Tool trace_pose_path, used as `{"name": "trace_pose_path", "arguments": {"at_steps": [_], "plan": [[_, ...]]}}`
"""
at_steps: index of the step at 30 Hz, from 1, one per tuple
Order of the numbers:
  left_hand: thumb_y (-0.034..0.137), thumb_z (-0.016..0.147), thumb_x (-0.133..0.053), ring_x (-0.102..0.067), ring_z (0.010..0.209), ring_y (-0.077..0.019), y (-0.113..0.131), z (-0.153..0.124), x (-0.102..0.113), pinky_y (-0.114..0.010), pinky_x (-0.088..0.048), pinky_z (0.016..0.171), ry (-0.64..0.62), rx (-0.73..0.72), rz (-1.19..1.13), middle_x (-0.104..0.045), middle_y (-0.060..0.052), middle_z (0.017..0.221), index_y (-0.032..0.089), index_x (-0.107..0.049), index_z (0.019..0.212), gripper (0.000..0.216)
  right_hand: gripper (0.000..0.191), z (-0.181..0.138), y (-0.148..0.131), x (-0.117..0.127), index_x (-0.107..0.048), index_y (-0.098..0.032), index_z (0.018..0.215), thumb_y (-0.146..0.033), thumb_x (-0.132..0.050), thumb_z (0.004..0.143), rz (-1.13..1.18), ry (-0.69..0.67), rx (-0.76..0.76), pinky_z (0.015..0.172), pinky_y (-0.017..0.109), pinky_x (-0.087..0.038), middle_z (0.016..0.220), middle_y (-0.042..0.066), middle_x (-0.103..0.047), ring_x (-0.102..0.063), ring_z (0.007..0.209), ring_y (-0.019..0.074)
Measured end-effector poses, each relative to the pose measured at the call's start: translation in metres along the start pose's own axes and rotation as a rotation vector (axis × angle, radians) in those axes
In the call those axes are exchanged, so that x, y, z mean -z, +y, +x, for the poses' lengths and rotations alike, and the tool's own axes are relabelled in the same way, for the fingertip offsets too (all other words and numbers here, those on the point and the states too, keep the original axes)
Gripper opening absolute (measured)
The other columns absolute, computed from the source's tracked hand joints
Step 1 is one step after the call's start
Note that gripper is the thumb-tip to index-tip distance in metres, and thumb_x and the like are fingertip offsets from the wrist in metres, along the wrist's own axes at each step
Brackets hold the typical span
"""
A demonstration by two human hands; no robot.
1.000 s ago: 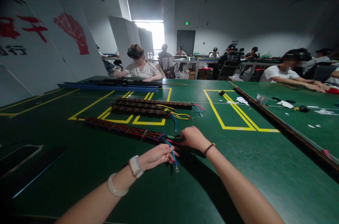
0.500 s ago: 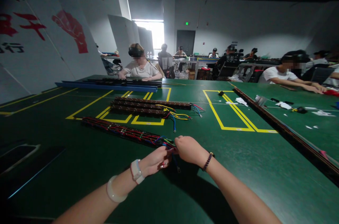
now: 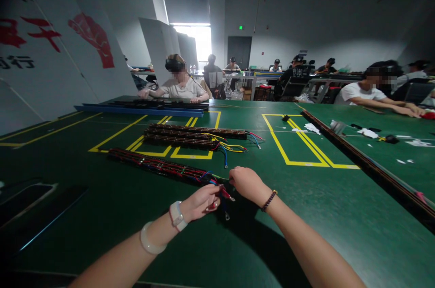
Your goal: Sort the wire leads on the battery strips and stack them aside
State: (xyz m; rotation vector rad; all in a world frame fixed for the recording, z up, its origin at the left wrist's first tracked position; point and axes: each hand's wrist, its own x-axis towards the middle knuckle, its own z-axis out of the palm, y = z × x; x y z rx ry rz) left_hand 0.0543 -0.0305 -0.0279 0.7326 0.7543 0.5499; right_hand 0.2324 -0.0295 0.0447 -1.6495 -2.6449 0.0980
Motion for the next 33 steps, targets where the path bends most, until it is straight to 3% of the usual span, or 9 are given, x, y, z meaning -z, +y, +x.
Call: {"name": "trace_pose_path", "arguments": {"at_steps": [3, 5, 8, 12, 16, 21, 27, 33], "plan": [[0.026, 0.091, -0.047, -0.038, 0.036, -0.0035, 0.008, -0.002, 0.004, -0.017, -0.019, 0.037, -0.074, 0.120, 0.044, -0.052, 0.002, 0.049, 0.009, -0.059, 0.081, 0.024, 0.019, 0.010, 0.013, -0.007, -0.071, -0.020, 0.088, -0.019, -0.051, 0.087, -0.030, 0.098, -0.049, 0.073, 0.028, -0.044, 0.087, 0.007, -0.068, -0.063, 0.081, 0.0193], [0.024, 0.089, -0.049, -0.038, 0.037, -0.0028, 0.011, -0.003, 0.005, -0.017, -0.021, 0.038, -0.091, 0.141, 0.052, -0.055, 0.000, 0.051, 0.008, -0.059, 0.079, 0.021, 0.019, 0.020, 0.022, -0.014, -0.072, -0.021, 0.087, -0.020, -0.054, 0.087, -0.070, 0.167, -0.024, 0.086, 0.032, -0.043, 0.083, 0.006, -0.068, -0.063, 0.082, 0.0189], [0.025, 0.087, -0.054, -0.043, 0.037, -0.0044, 0.011, -0.001, 0.009, -0.017, -0.027, 0.040, -0.053, 0.115, 0.047, -0.053, 0.003, 0.047, 0.012, -0.055, 0.074, 0.018, 0.018, 0.034, 0.038, -0.031, -0.073, -0.025, 0.087, -0.020, -0.056, 0.087, -0.139, 0.261, 0.099, 0.106, 0.041, -0.031, 0.077, 0.002, -0.066, -0.062, 0.084, 0.0178], [0.026, 0.086, -0.054, -0.051, 0.039, -0.0078, 0.010, 0.001, 0.016, -0.018, -0.033, 0.042, -0.107, 0.142, 0.078, -0.059, -0.001, 0.049, 0.012, -0.055, 0.072, 0.020, 0.019, 0.048, 0.056, -0.056, -0.072, -0.026, 0.095, -0.018, -0.056, 0.088, -0.202, 0.391, 0.260, 0.114, 0.046, -0.021, 0.081, 0.001, -0.067, -0.060, 0.098, 0.0187], [0.022, 0.089, -0.046, -0.056, 0.040, -0.0113, 0.013, 0.001, 0.023, -0.019, -0.033, 0.039, -0.216, 0.188, 0.182, -0.062, -0.006, 0.050, 0.011, -0.057, 0.072, 0.024, 0.022, 0.056, 0.063, -0.070, -0.070, -0.025, 0.102, -0.016, -0.055, 0.088, -0.233, 0.466, 0.344, 0.113, 0.046, -0.024, 0.087, 0.003, -0.069, -0.058, 0.106, 0.0201], [0.023, 0.092, -0.043, -0.057, 0.042, -0.0105, 0.012, 0.001, 0.022, -0.018, -0.032, 0.038, -0.235, 0.159, 0.181, -0.062, -0.005, 0.051, 0.010, -0.058, 0.073, 0.028, 0.029, 0.052, 0.063, -0.072, -0.066, -0.023, 0.111, -0.012, -0.052, 0.089, -0.228, 0.494, 0.400, 0.111, 0.047, -0.028, 0.097, 0.004, -0.069, -0.056, 0.106, 0.0203], [0.030, 0.092, -0.045, -0.061, 0.051, -0.0116, 0.007, 0.004, 0.019, -0.022, -0.042, 0.051, -0.268, 0.120, 0.157, -0.068, -0.011, 0.069, 0.006, -0.062, 0.082, 0.031, 0.040, 0.015, 0.050, -0.072, -0.056, -0.025, 0.125, -0.012, -0.048, 0.088, -0.111, 0.533, 0.442, 0.105, 0.049, -0.030, 0.114, 0.007, -0.064, -0.054, 0.109, 0.0209], [0.035, 0.090, -0.041, -0.065, 0.062, -0.0158, 0.002, 0.010, 0.027, -0.026, -0.046, 0.061, -0.319, 0.154, 0.057, -0.070, -0.016, 0.080, 0.006, -0.060, 0.086, 0.035, 0.039, -0.011, 0.034, -0.072, -0.051, -0.018, 0.129, -0.027, -0.048, 0.090, 0.066, 0.467, 0.611, 0.088, 0.038, -0.042, 0.103, 0.010, -0.065, -0.057, 0.091, 0.0187]]}}
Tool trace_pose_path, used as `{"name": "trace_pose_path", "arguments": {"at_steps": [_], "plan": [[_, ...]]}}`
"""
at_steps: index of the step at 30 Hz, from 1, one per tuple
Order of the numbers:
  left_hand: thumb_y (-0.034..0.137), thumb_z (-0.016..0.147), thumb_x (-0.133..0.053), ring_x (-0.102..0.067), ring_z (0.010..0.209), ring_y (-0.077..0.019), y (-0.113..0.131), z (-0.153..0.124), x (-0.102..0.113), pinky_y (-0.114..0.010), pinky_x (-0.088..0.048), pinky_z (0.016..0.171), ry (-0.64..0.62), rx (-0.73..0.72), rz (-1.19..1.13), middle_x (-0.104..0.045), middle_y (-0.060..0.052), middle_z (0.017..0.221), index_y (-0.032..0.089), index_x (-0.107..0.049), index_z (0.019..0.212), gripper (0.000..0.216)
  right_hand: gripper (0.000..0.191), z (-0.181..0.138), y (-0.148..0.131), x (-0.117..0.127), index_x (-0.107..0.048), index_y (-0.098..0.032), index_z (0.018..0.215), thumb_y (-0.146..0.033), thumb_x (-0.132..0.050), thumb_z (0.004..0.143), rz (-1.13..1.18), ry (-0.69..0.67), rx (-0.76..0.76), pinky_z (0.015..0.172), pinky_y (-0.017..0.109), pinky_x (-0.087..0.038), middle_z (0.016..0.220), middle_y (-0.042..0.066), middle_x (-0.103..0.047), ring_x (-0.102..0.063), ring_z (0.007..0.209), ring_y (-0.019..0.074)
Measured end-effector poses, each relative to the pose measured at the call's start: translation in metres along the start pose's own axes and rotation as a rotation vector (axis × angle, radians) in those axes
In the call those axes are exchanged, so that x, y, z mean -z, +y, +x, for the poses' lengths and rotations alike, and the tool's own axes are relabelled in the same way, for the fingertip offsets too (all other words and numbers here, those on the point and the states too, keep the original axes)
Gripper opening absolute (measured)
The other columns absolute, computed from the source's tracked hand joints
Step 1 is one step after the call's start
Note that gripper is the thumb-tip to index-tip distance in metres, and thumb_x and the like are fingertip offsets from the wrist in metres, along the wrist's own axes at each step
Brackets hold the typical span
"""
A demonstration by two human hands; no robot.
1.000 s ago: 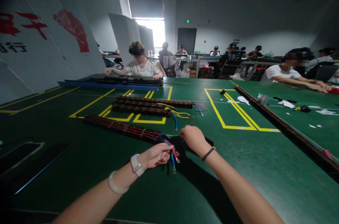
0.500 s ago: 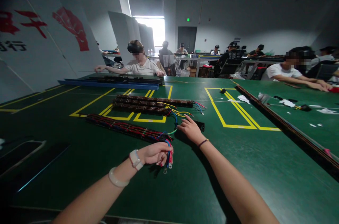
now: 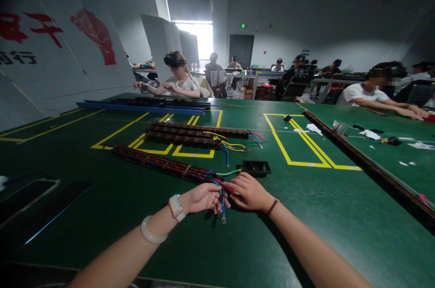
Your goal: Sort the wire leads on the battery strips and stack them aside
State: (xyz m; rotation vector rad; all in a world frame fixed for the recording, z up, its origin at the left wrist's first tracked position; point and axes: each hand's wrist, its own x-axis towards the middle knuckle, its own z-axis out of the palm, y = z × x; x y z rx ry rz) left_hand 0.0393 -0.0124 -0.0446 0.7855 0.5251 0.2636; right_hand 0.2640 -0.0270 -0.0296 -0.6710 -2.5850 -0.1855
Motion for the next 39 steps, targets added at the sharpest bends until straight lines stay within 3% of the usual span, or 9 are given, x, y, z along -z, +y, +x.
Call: {"name": "trace_pose_path", "arguments": {"at_steps": [4, 7, 10, 13, 21, 28, 31, 35, 39], "plan": [[0.033, 0.091, -0.041, -0.066, 0.066, -0.0160, 0.000, -0.002, -0.003, -0.026, -0.046, 0.063, 0.009, -0.031, 0.041, -0.070, -0.016, 0.084, 0.006, -0.060, 0.093, 0.033, 0.024, 0.011, 0.000, -0.007, -0.060, -0.018, 0.107, -0.028, -0.043, 0.094, 0.066, 0.115, -0.100, 0.073, 0.031, -0.043, 0.087, 0.008, -0.066, -0.057, 0.076, 0.0159], [0.033, 0.093, -0.039, -0.062, 0.056, -0.0129, 0.001, -0.003, -0.009, -0.024, -0.044, 0.057, 0.098, -0.035, 0.126, -0.068, -0.013, 0.075, 0.006, -0.060, 0.090, 0.034, 0.029, 0.029, 0.002, -0.008, -0.061, -0.017, 0.090, -0.030, -0.037, 0.097, 0.076, 0.127, -0.229, 0.069, 0.028, -0.041, 0.079, 0.007, -0.064, -0.055, 0.072, 0.0156], [0.036, 0.094, -0.038, -0.053, 0.043, -0.0086, 0.001, -0.003, -0.014, -0.021, -0.036, 0.047, 0.202, -0.061, 0.217, -0.065, -0.008, 0.064, 0.008, -0.060, 0.084, 0.037, 0.036, 0.056, 0.002, -0.003, -0.057, -0.017, 0.080, -0.032, -0.030, 0.099, 0.010, 0.017, -0.406, 0.063, 0.027, -0.036, 0.071, 0.005, -0.062, -0.054, 0.066, 0.0157], [0.039, 0.091, -0.041, -0.046, 0.038, -0.0063, 0.001, -0.002, -0.015, -0.020, -0.030, 0.044, 0.211, -0.062, 0.260, -0.063, -0.007, 0.060, 0.008, -0.060, 0.080, 0.038, 0.034, 0.089, -0.004, 0.001, -0.056, -0.017, 0.089, -0.033, -0.027, 0.100, -0.083, -0.124, -0.559, 0.057, 0.026, -0.031, 0.070, 0.004, -0.063, -0.056, 0.062, 0.0159], [0.035, 0.088, -0.037, -0.040, 0.039, -0.0070, -0.002, 0.001, -0.016, -0.020, -0.023, 0.042, 0.258, -0.057, 0.206, -0.060, -0.005, 0.056, 0.011, -0.059, 0.078, 0.034, 0.020, 0.142, -0.037, -0.019, -0.058, -0.012, 0.095, -0.011, -0.038, 0.091, -0.317, -0.278, -0.448, 0.069, 0.035, -0.037, 0.081, 0.015, -0.066, -0.060, 0.073, 0.0235], [0.044, 0.089, -0.046, -0.049, 0.045, -0.0078, 0.002, -0.003, -0.017, -0.022, -0.032, 0.047, 0.201, -0.062, 0.203, -0.065, -0.009, 0.067, 0.008, -0.061, 0.080, 0.040, 0.036, 0.110, -0.012, 0.004, -0.060, -0.018, 0.090, -0.040, -0.033, 0.099, -0.046, -0.190, -0.414, 0.064, 0.027, -0.039, 0.077, 0.006, -0.067, -0.062, 0.069, 0.0169], [0.042, 0.089, -0.049, -0.057, 0.054, -0.0102, 0.004, -0.005, -0.016, -0.022, -0.039, 0.054, 0.198, -0.021, 0.128, -0.067, -0.012, 0.074, 0.007, -0.061, 0.083, 0.038, 0.038, 0.079, 0.003, 0.015, -0.062, -0.019, 0.095, -0.036, -0.029, 0.100, 0.145, -0.068, -0.349, 0.071, 0.025, -0.042, 0.088, 0.005, -0.067, -0.061, 0.081, 0.0153], [0.043, 0.086, -0.056, -0.060, 0.061, -0.0116, 0.008, -0.010, -0.020, -0.022, -0.042, 0.058, 0.211, -0.017, 0.135, -0.068, -0.014, 0.083, 0.008, -0.059, 0.082, 0.035, 0.028, 0.040, 0.019, 0.007, -0.062, -0.017, 0.110, -0.027, -0.039, 0.097, -0.039, 0.041, -0.362, 0.082, 0.033, -0.042, 0.094, 0.008, -0.067, -0.058, 0.087, 0.0188], [0.046, 0.086, -0.053, -0.047, 0.042, -0.0062, 0.011, -0.014, -0.026, -0.020, -0.030, 0.043, 0.325, -0.072, 0.349, -0.065, -0.007, 0.067, 0.011, -0.057, 0.080, 0.036, 0.029, 0.019, 0.027, -0.010, -0.062, -0.019, 0.115, -0.015, -0.045, 0.091, -0.187, -0.013, -0.274, 0.088, 0.036, -0.040, 0.093, 0.008, -0.066, -0.056, 0.086, 0.0184]]}}
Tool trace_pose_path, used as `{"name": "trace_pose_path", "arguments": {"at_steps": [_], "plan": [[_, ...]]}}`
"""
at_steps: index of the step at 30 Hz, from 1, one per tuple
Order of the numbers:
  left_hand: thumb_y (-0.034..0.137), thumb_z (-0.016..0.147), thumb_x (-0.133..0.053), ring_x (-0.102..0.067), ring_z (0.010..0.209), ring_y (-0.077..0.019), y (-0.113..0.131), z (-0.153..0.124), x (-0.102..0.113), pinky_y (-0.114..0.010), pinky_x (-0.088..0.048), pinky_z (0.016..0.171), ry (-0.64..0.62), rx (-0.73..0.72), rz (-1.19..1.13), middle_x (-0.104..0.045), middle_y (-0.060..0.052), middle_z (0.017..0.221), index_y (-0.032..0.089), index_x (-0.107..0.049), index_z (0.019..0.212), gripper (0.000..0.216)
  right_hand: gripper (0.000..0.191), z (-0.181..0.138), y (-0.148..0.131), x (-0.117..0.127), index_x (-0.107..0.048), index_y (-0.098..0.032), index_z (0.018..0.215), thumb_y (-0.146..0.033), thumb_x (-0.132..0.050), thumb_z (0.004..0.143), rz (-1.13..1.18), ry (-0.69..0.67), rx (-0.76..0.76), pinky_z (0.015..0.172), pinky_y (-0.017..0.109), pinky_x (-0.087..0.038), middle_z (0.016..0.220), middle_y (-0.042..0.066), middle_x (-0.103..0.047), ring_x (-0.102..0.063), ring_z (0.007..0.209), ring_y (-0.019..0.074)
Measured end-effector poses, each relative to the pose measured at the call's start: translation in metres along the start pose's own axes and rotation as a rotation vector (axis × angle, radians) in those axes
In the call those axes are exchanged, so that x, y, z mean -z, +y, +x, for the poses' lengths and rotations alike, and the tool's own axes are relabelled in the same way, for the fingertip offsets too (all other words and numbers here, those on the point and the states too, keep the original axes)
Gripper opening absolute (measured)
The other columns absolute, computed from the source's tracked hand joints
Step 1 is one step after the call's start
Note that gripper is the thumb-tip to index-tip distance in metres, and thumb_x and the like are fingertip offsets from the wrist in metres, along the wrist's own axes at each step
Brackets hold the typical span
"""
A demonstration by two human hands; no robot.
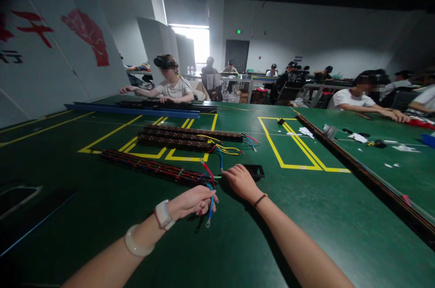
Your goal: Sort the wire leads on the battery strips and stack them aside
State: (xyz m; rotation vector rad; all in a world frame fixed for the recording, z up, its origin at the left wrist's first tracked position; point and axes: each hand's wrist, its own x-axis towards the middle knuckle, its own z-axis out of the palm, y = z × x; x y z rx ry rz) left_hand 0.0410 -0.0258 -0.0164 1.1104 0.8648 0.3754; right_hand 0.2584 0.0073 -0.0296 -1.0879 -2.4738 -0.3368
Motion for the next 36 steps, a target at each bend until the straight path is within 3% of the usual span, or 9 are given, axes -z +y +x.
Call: {"name": "trace_pose_path", "arguments": {"at_steps": [3, 5, 11, 17, 23, 27, 32, 34, 36], "plan": [[0.049, 0.087, -0.045, -0.030, 0.032, -0.0029, 0.004, -0.002, 0.001, -0.019, -0.019, 0.038, 0.103, -0.066, 0.159, -0.058, 0.001, 0.055, 0.013, -0.053, 0.079, 0.038, 0.029, 0.000, 0.002, -0.008, -0.063, -0.019, 0.114, -0.014, -0.048, 0.089, -0.029, -0.015, 0.030, 0.091, 0.037, -0.039, 0.092, 0.007, -0.066, -0.057, 0.085, 0.0178], [0.050, 0.086, -0.045, -0.028, 0.032, -0.0030, 0.007, -0.002, 0.005, -0.019, -0.018, 0.038, 0.156, -0.089, 0.258, -0.054, 0.004, 0.053, 0.014, -0.052, 0.078, 0.037, 0.030, 0.002, 0.002, -0.010, -0.062, -0.019, 0.116, -0.015, -0.049, 0.089, -0.039, -0.011, 0.027, 0.092, 0.037, -0.039, 0.094, 0.007, -0.066, -0.057, 0.086, 0.0180], [0.048, 0.084, -0.048, -0.045, 0.042, -0.0090, 0.011, 0.000, 0.018, -0.020, -0.033, 0.048, 0.246, -0.168, 0.610, -0.049, 0.004, 0.046, 0.017, -0.051, 0.066, 0.036, 0.036, 0.005, 0.000, -0.011, -0.057, -0.021, 0.124, -0.016, -0.049, 0.089, -0.055, 0.006, 0.011, 0.098, 0.041, -0.037, 0.098, 0.008, -0.066, -0.057, 0.091, 0.0196], [0.044, 0.085, -0.047, -0.047, 0.041, -0.0092, 0.012, -0.003, 0.018, -0.021, -0.032, 0.047, 0.290, -0.172, 0.767, -0.049, 0.005, 0.047, 0.018, -0.049, 0.063, 0.034, 0.034, 0.003, -0.001, -0.012, -0.058, -0.021, 0.122, -0.017, -0.048, 0.090, -0.057, 0.003, -0.006, 0.103, 0.044, -0.033, 0.100, 0.007, -0.066, -0.058, 0.093, 0.0193], [0.055, 0.081, -0.051, -0.044, 0.035, -0.0069, 0.011, 0.002, 0.020, -0.020, -0.032, 0.041, 0.284, -0.138, 0.618, -0.058, 0.001, 0.053, 0.014, -0.056, 0.066, 0.044, 0.032, 0.009, -0.007, -0.006, -0.057, -0.022, 0.121, -0.017, -0.047, 0.090, 0.046, 0.046, -0.078, 0.105, 0.049, -0.029, 0.107, 0.009, -0.065, -0.058, 0.100, 0.0200], [0.064, 0.078, -0.050, -0.048, 0.036, -0.0068, 0.006, 0.008, 0.022, -0.018, -0.028, 0.036, 0.266, -0.110, 0.375, -0.062, -0.003, 0.060, 0.012, -0.055, 0.072, 0.052, 0.033, 0.029, -0.018, 0.013, -0.053, -0.023, 0.123, -0.019, -0.044, 0.091, 0.232, 0.130, -0.182, 0.101, 0.047, -0.034, 0.113, 0.009, -0.063, -0.056, 0.108, 0.0211], [0.062, 0.071, -0.062, -0.056, 0.041, -0.0108, -0.001, 0.011, 0.019, -0.020, -0.040, 0.040, 0.179, -0.128, 0.127, -0.062, -0.002, 0.062, 0.013, -0.054, 0.083, 0.051, 0.051, 0.060, -0.043, 0.034, -0.036, -0.023, 0.137, -0.030, -0.051, 0.089, 0.486, 0.146, -0.154, 0.102, 0.044, -0.036, 0.130, 0.012, -0.052, -0.048, 0.120, 0.0226], [0.059, 0.069, -0.066, -0.058, 0.043, -0.0119, -0.003, 0.013, 0.018, -0.022, -0.043, 0.043, 0.173, -0.128, 0.057, -0.062, -0.002, 0.061, 0.012, -0.054, 0.084, 0.051, 0.056, 0.068, -0.051, 0.036, -0.033, -0.023, 0.139, -0.032, -0.054, 0.088, 0.539, 0.117, -0.134, 0.102, 0.042, -0.036, 0.127, 0.011, -0.054, -0.049, 0.119, 0.0216], [0.056, 0.069, -0.068, -0.059, 0.046, -0.0123, -0.004, 0.013, 0.018, -0.022, -0.045, 0.045, 0.170, -0.118, 0.018, -0.063, -0.003, 0.062, 0.012, -0.055, 0.084, 0.048, 0.049, 0.073, -0.052, 0.034, -0.041, -0.024, 0.134, -0.031, -0.054, 0.088, 0.538, 0.116, -0.160, 0.098, 0.041, -0.039, 0.112, 0.008, -0.062, -0.054, 0.110, 0.0211]]}}
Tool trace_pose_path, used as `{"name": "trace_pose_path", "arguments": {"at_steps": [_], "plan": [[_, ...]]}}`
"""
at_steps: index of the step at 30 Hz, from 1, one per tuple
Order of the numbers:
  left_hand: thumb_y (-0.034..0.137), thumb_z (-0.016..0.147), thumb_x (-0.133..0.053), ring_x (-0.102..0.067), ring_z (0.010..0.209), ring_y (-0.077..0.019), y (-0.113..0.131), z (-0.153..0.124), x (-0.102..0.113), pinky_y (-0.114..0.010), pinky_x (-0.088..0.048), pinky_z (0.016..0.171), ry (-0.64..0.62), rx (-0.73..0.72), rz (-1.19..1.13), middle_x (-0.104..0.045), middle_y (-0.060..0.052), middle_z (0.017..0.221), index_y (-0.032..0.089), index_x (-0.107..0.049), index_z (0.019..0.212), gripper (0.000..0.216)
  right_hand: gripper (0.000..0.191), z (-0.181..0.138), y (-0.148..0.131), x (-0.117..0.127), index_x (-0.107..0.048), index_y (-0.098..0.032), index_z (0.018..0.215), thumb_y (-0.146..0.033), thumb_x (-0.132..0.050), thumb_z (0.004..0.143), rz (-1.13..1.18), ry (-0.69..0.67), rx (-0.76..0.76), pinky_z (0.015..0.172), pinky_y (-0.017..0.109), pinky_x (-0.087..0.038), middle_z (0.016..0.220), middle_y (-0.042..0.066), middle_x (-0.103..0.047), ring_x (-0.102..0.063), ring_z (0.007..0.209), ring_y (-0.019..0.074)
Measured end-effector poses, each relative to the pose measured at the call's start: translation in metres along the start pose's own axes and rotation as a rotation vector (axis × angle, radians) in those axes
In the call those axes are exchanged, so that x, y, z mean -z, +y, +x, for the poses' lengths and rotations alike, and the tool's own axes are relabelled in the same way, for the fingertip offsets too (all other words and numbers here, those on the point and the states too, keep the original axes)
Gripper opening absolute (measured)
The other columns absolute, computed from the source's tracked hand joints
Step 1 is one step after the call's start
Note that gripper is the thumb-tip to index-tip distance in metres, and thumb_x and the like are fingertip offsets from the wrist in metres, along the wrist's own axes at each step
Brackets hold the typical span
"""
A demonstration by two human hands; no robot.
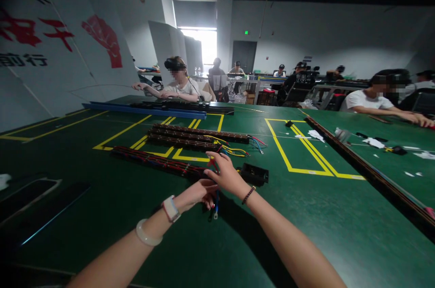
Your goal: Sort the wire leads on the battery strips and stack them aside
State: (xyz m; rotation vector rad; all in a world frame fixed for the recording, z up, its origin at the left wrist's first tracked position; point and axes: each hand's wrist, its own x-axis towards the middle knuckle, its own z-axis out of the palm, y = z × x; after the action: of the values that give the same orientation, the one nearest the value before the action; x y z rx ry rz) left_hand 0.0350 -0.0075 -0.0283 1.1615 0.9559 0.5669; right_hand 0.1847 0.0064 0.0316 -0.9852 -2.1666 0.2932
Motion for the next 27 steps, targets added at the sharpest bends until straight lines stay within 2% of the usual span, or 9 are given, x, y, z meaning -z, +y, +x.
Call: {"name": "trace_pose_path", "arguments": {"at_steps": [3, 5, 9, 12, 16, 19, 21, 23, 27], "plan": [[0.049, 0.075, -0.066, -0.061, 0.050, -0.0116, 0.002, -0.002, -0.001, -0.021, -0.046, 0.048, -0.029, 0.008, -0.012, -0.064, -0.005, 0.066, 0.011, -0.056, 0.084, 0.041, 0.026, 0.003, 0.015, 0.003, -0.057, -0.023, 0.113, -0.027, -0.055, 0.087, -0.083, 0.039, -0.068, 0.086, 0.038, -0.045, 0.090, 0.004, -0.066, -0.061, 0.092, 0.0211], [0.044, 0.080, -0.063, -0.061, 0.051, -0.0105, 0.005, -0.004, -0.001, -0.020, -0.046, 0.050, -0.055, 0.010, -0.025, -0.064, -0.004, 0.066, 0.011, -0.057, 0.087, 0.035, 0.022, 0.003, 0.030, 0.010, -0.058, -0.022, 0.106, -0.025, -0.059, 0.084, -0.130, 0.050, -0.118, 0.079, 0.035, -0.047, 0.088, 0.004, -0.067, -0.062, 0.086, 0.0206], [0.038, 0.084, -0.060, -0.062, 0.056, -0.0096, 0.007, -0.006, -0.001, -0.020, -0.049, 0.056, -0.085, 0.014, -0.102, -0.066, -0.006, 0.073, 0.010, -0.057, 0.087, 0.028, 0.055, 0.001, 0.057, 0.028, -0.048, -0.020, 0.123, -0.023, -0.071, 0.073, -0.242, 0.048, -0.214, 0.078, 0.035, -0.047, 0.101, 0.008, -0.067, -0.062, 0.092, 0.0229], [0.037, 0.084, -0.061, -0.063, 0.060, -0.0104, 0.005, -0.005, 0.000, -0.021, -0.050, 0.059, -0.119, 0.030, -0.169, -0.067, -0.008, 0.078, 0.009, -0.058, 0.091, 0.029, 0.058, -0.003, 0.067, 0.034, -0.053, -0.023, 0.122, -0.026, -0.075, 0.069, -0.366, -0.129, -0.224, 0.087, 0.043, -0.043, 0.111, 0.010, -0.065, -0.060, 0.102, 0.0269], [0.035, 0.084, -0.061, -0.064, 0.063, -0.0120, 0.000, -0.001, 0.001, -0.021, -0.050, 0.061, -0.173, 0.045, -0.246, -0.067, -0.009, 0.078, 0.007, -0.061, 0.096, 0.031, 0.044, -0.010, 0.071, 0.034, -0.060, -0.029, 0.116, -0.039, -0.070, 0.074, -0.436, -0.383, -0.256, 0.103, 0.058, -0.021, 0.113, 0.006, -0.066, -0.054, 0.113, 0.0291], [0.028, 0.086, -0.059, -0.064, 0.065, -0.0115, -0.001, 0.000, 0.001, -0.021, -0.050, 0.064, -0.215, 0.049, -0.325, -0.067, -0.009, 0.078, 0.006, -0.063, 0.100, 0.026, 0.042, -0.012, 0.071, 0.032, -0.064, -0.027, 0.114, -0.048, -0.066, 0.077, -0.471, -0.512, -0.282, 0.105, 0.059, -0.012, 0.108, 0.008, -0.067, -0.054, 0.111, 0.0289], [0.024, 0.088, -0.056, -0.064, 0.067, -0.0111, -0.002, 0.000, 0.001, -0.021, -0.049, 0.067, -0.244, 0.060, -0.392, -0.067, -0.009, 0.078, 0.006, -0.063, 0.102, 0.024, 0.041, -0.013, 0.071, 0.031, -0.067, -0.025, 0.110, -0.050, -0.065, 0.077, -0.512, -0.553, -0.277, 0.105, 0.056, -0.015, 0.104, 0.009, -0.068, -0.056, 0.107, 0.0289], [0.021, 0.090, -0.053, -0.063, 0.069, -0.0110, -0.002, 0.000, -0.001, -0.021, -0.048, 0.070, -0.269, 0.079, -0.458, -0.066, -0.008, 0.077, 0.005, -0.063, 0.103, 0.023, 0.037, -0.012, 0.068, 0.030, -0.070, -0.023, 0.104, -0.048, -0.066, 0.077, -0.543, -0.571, -0.260, 0.102, 0.049, -0.025, 0.100, 0.010, -0.069, -0.057, 0.104, 0.0285], [0.018, 0.089, -0.052, -0.062, 0.071, -0.0105, -0.002, -0.002, -0.004, -0.022, -0.046, 0.072, -0.257, 0.094, -0.517, -0.066, -0.009, 0.084, 0.006, -0.063, 0.100, 0.020, 0.026, -0.010, 0.059, 0.031, -0.071, -0.019, 0.094, -0.039, -0.063, 0.080, -0.494, -0.606, -0.251, 0.078, 0.029, -0.041, 0.092, 0.009, -0.069, -0.062, 0.089, 0.0230]]}}
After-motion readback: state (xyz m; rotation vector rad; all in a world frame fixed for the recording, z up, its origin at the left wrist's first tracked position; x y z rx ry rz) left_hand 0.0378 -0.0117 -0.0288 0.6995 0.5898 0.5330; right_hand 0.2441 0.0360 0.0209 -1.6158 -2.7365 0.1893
